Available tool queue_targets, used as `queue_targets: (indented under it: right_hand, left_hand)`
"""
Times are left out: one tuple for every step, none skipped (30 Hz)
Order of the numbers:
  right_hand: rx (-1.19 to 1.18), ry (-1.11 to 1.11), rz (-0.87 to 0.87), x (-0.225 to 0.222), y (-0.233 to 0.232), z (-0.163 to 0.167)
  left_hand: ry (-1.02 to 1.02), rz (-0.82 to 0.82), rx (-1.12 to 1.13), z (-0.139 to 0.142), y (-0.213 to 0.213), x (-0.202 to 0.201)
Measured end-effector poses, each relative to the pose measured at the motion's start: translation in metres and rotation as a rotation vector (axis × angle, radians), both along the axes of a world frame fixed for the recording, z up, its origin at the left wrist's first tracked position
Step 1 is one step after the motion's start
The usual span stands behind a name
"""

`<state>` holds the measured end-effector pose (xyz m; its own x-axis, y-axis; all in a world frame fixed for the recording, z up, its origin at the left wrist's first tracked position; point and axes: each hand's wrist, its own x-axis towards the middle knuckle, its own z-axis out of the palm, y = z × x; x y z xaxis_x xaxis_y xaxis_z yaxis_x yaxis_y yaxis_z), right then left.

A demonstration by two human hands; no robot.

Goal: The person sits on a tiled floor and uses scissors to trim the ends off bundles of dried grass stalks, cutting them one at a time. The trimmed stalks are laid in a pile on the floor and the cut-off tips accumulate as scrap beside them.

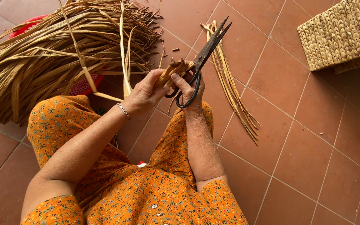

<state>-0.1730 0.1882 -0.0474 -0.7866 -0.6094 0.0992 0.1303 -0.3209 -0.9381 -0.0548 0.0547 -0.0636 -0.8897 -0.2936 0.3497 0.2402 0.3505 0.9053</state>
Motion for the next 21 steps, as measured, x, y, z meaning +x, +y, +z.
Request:
queue_targets:
  right_hand:
    - [-0.007, -0.01, 0.002, 0.001, 0.0, -0.001]
    - [-0.015, -0.019, 0.005, 0.001, 0.0, -0.002]
    - [-0.016, -0.008, 0.003, 0.001, 0.0, -0.003]
    - [-0.018, 0.002, 0.002, 0.001, -0.001, -0.006]
    - [-0.019, 0.012, 0.001, 0.001, 0.0, -0.008]
    - [-0.016, 0.053, -0.008, 0.0, 0.0, -0.011]
    - [-0.013, 0.095, -0.016, -0.002, -0.001, -0.014]
    - [-0.012, 0.138, -0.023, -0.004, -0.002, -0.017]
    - [-0.011, 0.119, -0.046, -0.006, -0.003, -0.021]
    - [-0.011, 0.1, -0.068, -0.007, -0.005, -0.024]
    - [-0.009, 0.078, -0.09, -0.007, -0.006, -0.028]
    - [0.047, 0.171, -0.1, -0.007, -0.004, -0.031]
    - [0.102, 0.266, -0.109, -0.005, 0.001, -0.033]
    - [0.155, 0.364, -0.116, -0.004, 0.004, -0.034]
    - [0.175, 0.423, -0.068, -0.004, 0.005, -0.035]
    - [0.196, 0.479, -0.02, -0.002, 0.006, -0.036]
    - [0.217, 0.533, 0.026, 0.002, 0.007, -0.037]
    - [0.244, 0.526, 0.048, 0.005, 0.008, -0.037]
    - [0.271, 0.52, 0.067, 0.008, 0.008, -0.036]
    - [0.299, 0.515, 0.085, 0.009, 0.008, -0.035]
    - [0.291, 0.534, 0.078, 0.01, 0.008, -0.033]
  left_hand:
    - [0.045, 0.04, -0.13, 0.001, 0.0, 0.001]
    - [-0.011, 0.039, -0.113, 0.002, 0.001, 0.001]
    - [-0.067, 0.037, -0.096, 0.002, 0.001, 0.002]
    - [-0.123, 0.036, -0.079, 0.002, 0.0, 0.003]
    - [-0.151, 0.021, -0.075, 0.001, 0.0, 0.002]
    - [-0.18, 0.007, -0.071, -0.001, -0.002, 0.002]
    - [-0.207, -0.005, -0.068, -0.002, -0.004, 0.001]
    - [-0.26, 0.035, -0.033, -0.004, -0.006, -0.001]
    - [-0.314, 0.078, 0.003, -0.005, -0.009, -0.002]
    - [-0.369, 0.122, 0.039, -0.007, -0.012, -0.003]
    - [-0.367, 0.161, 0.073, -0.008, -0.016, -0.005]
    - [-0.366, 0.199, 0.108, -0.007, -0.018, -0.006]
    - [-0.362, 0.239, 0.144, -0.007, -0.021, -0.007]
    - [-0.306, 0.32, 0.03, -0.008, -0.024, -0.008]
    - [-0.251, 0.4, -0.084, -0.007, -0.026, -0.01]
    - [-0.198, 0.477, -0.199, -0.005, -0.027, -0.01]
    - [-0.192, 0.487, -0.225, -0.004, -0.027, -0.009]
    - [-0.184, 0.494, -0.252, -0.001, -0.027, -0.01]
    - [-0.175, 0.499, -0.28, 0.001, -0.026, -0.01]
    - [-0.188, 0.497, -0.306, 0.003, -0.026, -0.01]
    - [-0.2, 0.493, -0.331, 0.006, -0.026, -0.009]
